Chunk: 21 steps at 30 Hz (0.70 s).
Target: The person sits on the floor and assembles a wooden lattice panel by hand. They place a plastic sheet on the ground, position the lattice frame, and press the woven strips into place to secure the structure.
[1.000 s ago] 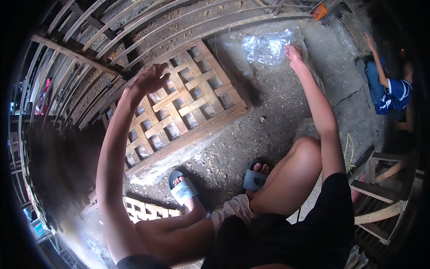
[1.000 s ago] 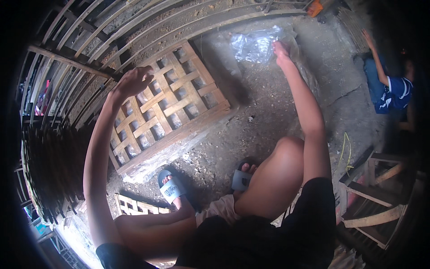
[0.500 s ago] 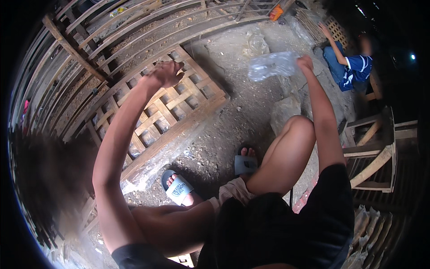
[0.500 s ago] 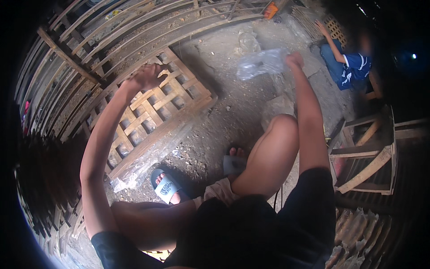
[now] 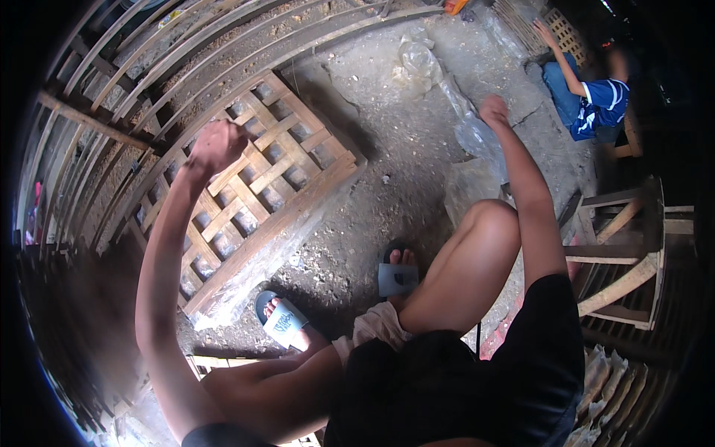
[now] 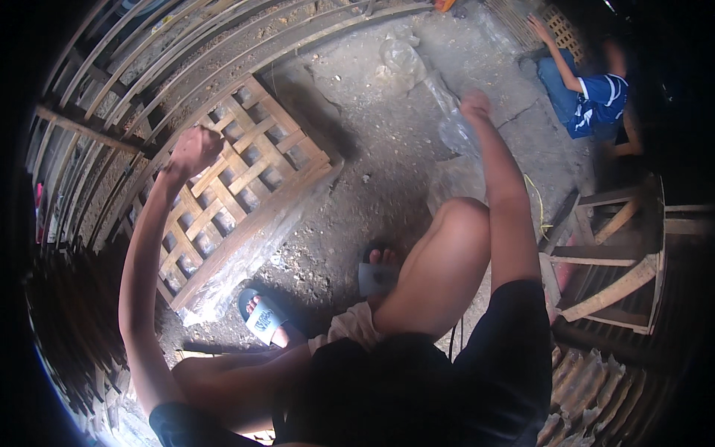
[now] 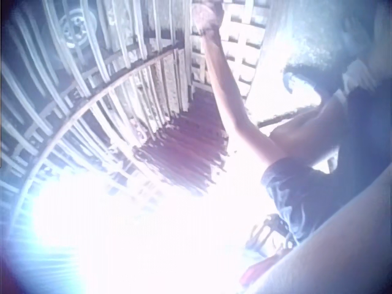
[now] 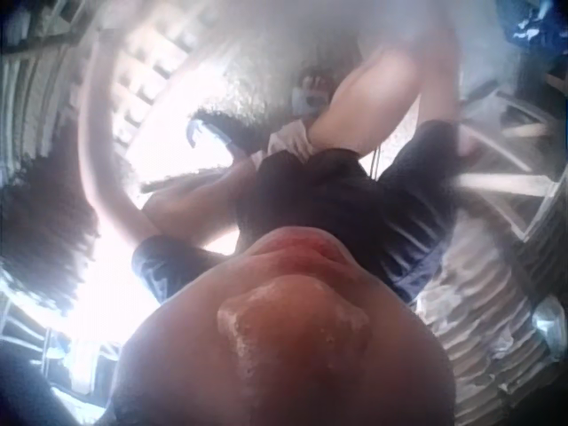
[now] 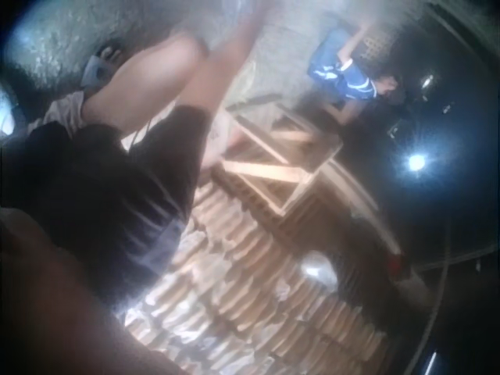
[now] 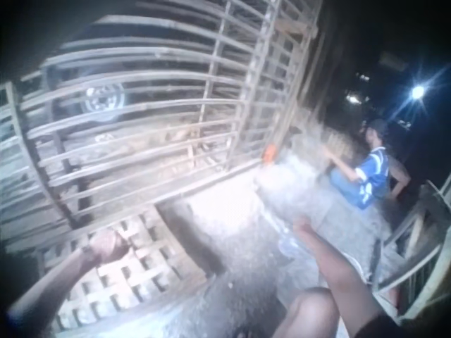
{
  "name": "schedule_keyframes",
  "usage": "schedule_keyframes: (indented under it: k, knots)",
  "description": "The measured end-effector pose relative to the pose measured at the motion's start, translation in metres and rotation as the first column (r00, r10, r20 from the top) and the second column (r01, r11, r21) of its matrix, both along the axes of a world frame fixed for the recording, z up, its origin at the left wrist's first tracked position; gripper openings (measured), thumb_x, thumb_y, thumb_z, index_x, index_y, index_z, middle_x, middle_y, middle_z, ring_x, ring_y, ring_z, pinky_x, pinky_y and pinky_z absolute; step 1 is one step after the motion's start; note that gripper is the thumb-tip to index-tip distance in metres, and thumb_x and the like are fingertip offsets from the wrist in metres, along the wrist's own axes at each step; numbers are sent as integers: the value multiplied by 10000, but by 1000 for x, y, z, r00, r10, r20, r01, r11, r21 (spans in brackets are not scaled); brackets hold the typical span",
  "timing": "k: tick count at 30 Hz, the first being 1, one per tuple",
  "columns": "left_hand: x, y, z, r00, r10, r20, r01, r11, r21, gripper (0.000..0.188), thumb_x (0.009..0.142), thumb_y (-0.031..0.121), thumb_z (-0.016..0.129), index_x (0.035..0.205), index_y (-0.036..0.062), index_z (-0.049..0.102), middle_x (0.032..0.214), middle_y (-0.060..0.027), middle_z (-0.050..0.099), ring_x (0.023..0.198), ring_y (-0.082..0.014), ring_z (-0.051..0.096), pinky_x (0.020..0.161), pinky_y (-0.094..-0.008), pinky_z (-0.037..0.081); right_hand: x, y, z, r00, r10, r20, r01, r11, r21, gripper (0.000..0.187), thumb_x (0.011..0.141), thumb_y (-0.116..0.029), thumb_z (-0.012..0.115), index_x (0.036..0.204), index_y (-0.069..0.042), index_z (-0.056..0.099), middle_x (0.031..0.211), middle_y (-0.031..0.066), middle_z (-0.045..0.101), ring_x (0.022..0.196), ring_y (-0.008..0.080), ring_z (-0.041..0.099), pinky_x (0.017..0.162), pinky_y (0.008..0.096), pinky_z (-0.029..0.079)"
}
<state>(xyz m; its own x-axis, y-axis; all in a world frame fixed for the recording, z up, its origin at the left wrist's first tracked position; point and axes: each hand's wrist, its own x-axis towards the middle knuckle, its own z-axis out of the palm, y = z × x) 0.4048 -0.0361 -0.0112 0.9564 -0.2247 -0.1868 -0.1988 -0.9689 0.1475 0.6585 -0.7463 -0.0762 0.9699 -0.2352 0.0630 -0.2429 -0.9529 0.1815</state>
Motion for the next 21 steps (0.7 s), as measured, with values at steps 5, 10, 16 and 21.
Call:
schedule_keyframes:
  k: [5, 10, 16, 21]
  knots:
    - [-36, 68, -5, 924, -122, 362, 38, 972, 231, 66, 831, 74, 621, 808, 39, 672, 774, -203, 709, 705, -381, 714, 659, -480, 593, 24, 184, -97, 946, 133, -295, -3, 915, 402, 795, 931, -406, 766, 1565, -64, 430, 1299, 247, 706, 1056, 397, 753, 793, 521, 632]
    - [-52, 84, -1, 980, 152, 126, -159, 986, 47, 137, 822, 47, 601, 957, 39, 622, 925, -211, 676, 910, -449, 678, 802, -544, 546, 46, 234, -143, 971, 162, -175, -92, 931, 355, 769, 928, -541, 757, 1534, -124, 535, 1578, 230, 524, 1516, 406, 447, 1196, 594, 416]
    - [-50, 80, -25, 981, 176, 86, -177, 984, 9, 112, 864, 97, 595, 948, 27, 620, 939, -233, 715, 898, -469, 697, 799, -558, 562, 91, 145, -153, 983, 175, 62, -179, 982, 59, 487, 878, -395, 803, 1321, -203, 741, 1522, 173, 572, 1446, 336, 508, 1153, 609, 402]
    - [-66, 87, 0, 974, 226, 20, -227, 968, 104, 140, 884, 138, 609, 973, 33, 638, 892, -244, 709, 879, -464, 707, 802, -560, 579, 67, 204, -144, 961, 231, 154, -252, 957, 140, 350, 922, -303, 741, 1234, -149, 777, 1290, 199, 725, 1313, 311, 645, 1100, 592, 439]
